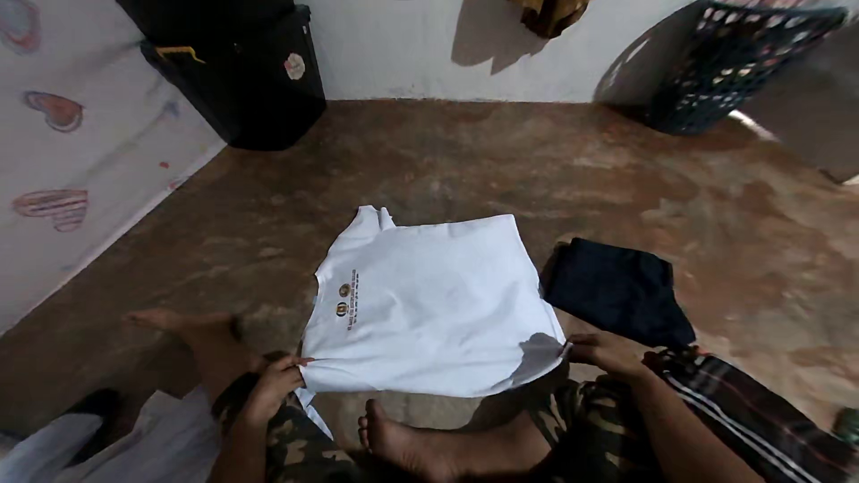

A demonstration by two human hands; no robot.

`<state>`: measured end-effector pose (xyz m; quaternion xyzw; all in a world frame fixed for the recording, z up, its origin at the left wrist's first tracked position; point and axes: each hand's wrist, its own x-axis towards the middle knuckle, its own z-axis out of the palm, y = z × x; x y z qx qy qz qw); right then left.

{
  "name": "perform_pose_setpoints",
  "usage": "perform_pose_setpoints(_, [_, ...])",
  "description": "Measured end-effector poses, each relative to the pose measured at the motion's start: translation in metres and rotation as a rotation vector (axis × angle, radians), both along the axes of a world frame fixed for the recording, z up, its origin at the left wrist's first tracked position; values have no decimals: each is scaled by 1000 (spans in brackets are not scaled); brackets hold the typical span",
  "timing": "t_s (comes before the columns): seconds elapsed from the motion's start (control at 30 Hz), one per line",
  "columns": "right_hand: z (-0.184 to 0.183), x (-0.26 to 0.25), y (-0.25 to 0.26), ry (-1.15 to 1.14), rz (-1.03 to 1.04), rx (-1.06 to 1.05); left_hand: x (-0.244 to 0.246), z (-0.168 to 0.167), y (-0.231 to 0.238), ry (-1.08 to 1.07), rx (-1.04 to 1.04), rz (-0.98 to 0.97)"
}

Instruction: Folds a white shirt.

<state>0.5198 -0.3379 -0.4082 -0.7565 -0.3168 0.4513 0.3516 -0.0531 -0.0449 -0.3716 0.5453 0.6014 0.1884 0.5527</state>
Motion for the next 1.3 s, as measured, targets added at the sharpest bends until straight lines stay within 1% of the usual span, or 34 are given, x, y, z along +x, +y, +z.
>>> perform_pose_setpoints(0.07, [-6, 1, 0, 21, 55, -82, 4, -2, -2, -25, -2, 73])
perform_pose_setpoints(0.2, [-13, 1, 1, 50, 97, -146, 23, -2, -14, -64, -20, 271])
perform_pose_setpoints(0.27, [-14, 1, 3, 51, 106, -161, 31, -8, -23, -87, -46, 325])
perform_pose_setpoints(0.33, [-16, 1, 4, 54, 128, -171, 40, -11, -37, -88, -86, 337])
perform_pose_setpoints(0.4, [-16, -2, 5, 43, 167, -175, 45, -16, -48, -29, -108, 314])
perform_pose_setpoints(0.5, [-16, -6, 8, 30, 236, -176, 46, -18, -52, 87, -103, 248])
perform_pose_setpoints(0.6, [-23, -2, 10, 0, 295, -171, 42, -24, -48, 238, -91, 98])
perform_pose_setpoints(0.7, [-21, -1, 9, -22, 340, -202, 45, -28, -45, 441, -37, -41])
perform_pose_setpoints(0.77, [-18, 0, 9, -38, 367, -217, 48, -29, -44, 537, 35, -60])
perform_pose_setpoints(0.83, [-12, 0, 11, -153, 295, -211, 47, -33, -42, 554, 130, -29])
perform_pose_setpoints(0.93, [-4, 8, 18, -491, 16, -204, 49, -30, -43, 573, 213, 17])
perform_pose_setpoints(1.0, [-8, 20, 24, -657, -49, -212, 52, -27, -45, 590, 240, 36])
perform_pose_setpoints(1.07, [-19, 26, 29, -706, -39, -259, 55, -25, -47, 607, 268, 44])
perform_pose_setpoints(1.13, [-31, 29, 33, -638, -5, -310, 57, -22, -49, 631, 313, 22])
perform_pose_setpoints(1.2, [-41, 33, 34, -593, 15, -344, 56, -22, -49, 594, 390, 21])
perform_pose_setpoints(1.23, [-42, 34, 34, -590, 19, -356, 54, -23, -48, 523, 413, 36])
perform_pose_setpoints(1.3, [-44, 36, 33, -591, 24, -369, 49, -26, -46, 271, 368, 109])
